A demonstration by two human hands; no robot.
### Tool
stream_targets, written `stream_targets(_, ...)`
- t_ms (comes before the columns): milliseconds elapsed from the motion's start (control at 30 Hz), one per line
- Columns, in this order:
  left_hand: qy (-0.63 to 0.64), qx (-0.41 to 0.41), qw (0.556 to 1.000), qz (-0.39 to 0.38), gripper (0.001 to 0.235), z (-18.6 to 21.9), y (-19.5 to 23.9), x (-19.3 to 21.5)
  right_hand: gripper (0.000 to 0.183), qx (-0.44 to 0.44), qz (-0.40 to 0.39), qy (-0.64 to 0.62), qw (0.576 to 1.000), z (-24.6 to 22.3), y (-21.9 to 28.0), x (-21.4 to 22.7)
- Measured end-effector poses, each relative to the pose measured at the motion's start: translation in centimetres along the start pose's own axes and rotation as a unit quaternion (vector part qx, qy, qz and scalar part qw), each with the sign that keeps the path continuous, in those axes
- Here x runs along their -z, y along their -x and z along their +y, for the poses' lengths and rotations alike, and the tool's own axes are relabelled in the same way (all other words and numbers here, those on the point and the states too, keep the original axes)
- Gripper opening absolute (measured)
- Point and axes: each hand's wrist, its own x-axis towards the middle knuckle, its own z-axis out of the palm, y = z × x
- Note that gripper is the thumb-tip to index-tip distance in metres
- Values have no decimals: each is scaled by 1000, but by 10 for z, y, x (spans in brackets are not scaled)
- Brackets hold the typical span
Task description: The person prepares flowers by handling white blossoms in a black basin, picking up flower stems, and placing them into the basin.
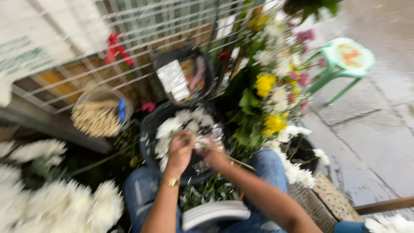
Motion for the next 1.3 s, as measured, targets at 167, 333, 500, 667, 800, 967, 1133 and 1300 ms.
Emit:
stream_targets(167, -308, 1, 951, 27, 21, 29, 0, 6, 14, 127, -150, 316, 928, 8, 17, -9)
stream_targets(333, -7, 96, 989, -113, 24, 37, 10, -3, 14, 427, 7, 391, 815, -41, -42, 32)
stream_targets(500, -18, 80, 991, 104, 23, 14, 8, -9, 25, -6, -83, 459, 885, 58, 19, 14)
stream_targets(667, -526, -15, 850, 34, 31, 6, 6, 17, 18, 137, -128, 326, 927, 58, 1, 29)
stream_targets(800, -506, 82, 854, -93, 61, 18, 8, -17, 26, -27, 5, -247, 969, 56, -39, 65)
stream_targets(967, -499, 109, 841, -178, 73, 16, 18, -26, 15, -145, 11, -398, 906, 60, -50, 94)
stream_targets(1133, -455, 179, 852, -187, 83, 20, 15, -16, 25, -122, -70, -261, 955, 27, -43, 84)
stream_targets(1300, -378, 209, 880, -196, 82, -3, 12, 10, 29, 39, -196, 333, 922, -2, -28, 79)
